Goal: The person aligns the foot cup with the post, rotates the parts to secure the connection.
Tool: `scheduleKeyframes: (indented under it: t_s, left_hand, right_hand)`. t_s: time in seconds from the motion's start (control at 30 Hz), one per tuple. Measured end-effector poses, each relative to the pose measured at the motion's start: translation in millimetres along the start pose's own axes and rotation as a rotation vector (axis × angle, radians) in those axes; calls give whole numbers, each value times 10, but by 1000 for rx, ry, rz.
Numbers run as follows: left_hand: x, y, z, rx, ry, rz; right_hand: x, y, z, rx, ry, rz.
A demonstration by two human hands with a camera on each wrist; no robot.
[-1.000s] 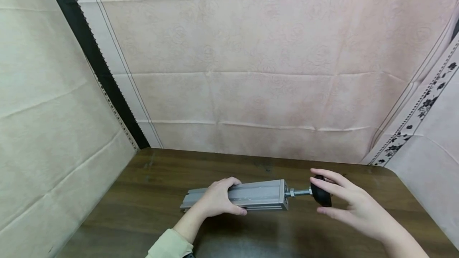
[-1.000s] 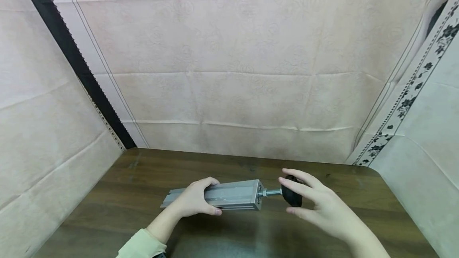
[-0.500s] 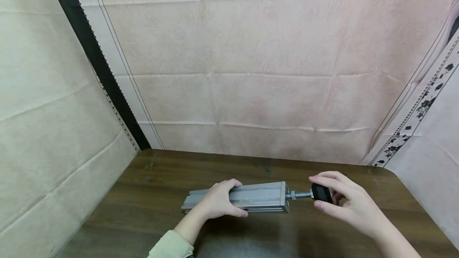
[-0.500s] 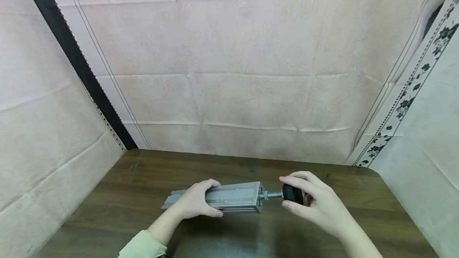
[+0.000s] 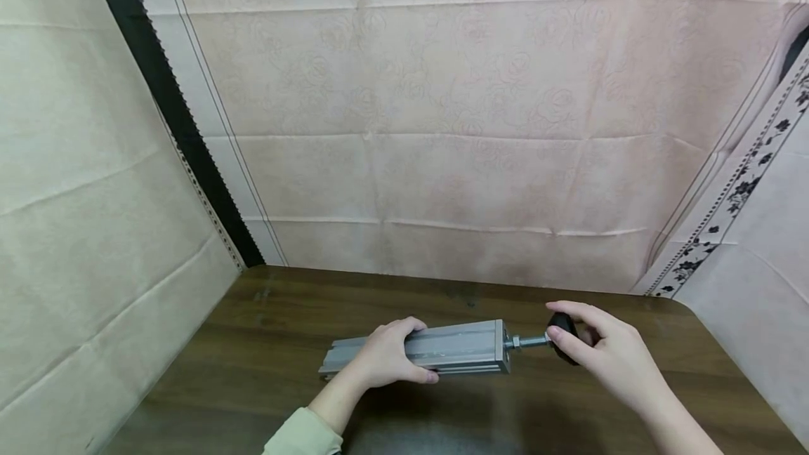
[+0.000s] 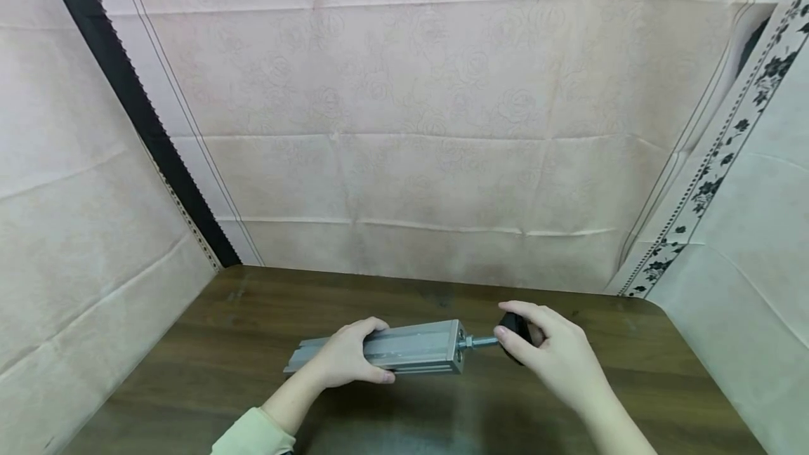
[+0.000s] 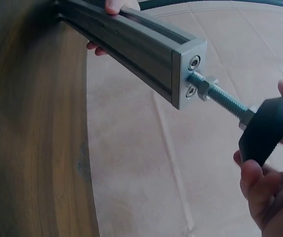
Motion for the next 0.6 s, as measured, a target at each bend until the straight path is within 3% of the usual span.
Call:
scheduleKeyframes:
  t_s: [0.17, 0.27, 0.6]
  left_hand:
    - [-13, -20, 18, 2, -4, 4]
    - [-18, -13, 18, 5, -10, 0]
    - [-33, -2, 26, -5, -20, -4]
  right_hand:
    - [-12, -68, -83, -47, -148, 89]
    - [-7, -97, -115, -66, -195, 129]
    - [34, -99, -178, -95, -143, 226]
Point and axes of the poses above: each hand's wrist, its own x-axis away from the middle knuckle, its own y-axis out of the back of the hand, z = x × y, the point moved 8 cm from there along -x, towards the middle knuckle, and after that the axes turned 11 degrees about x, right-handed, at the moved point
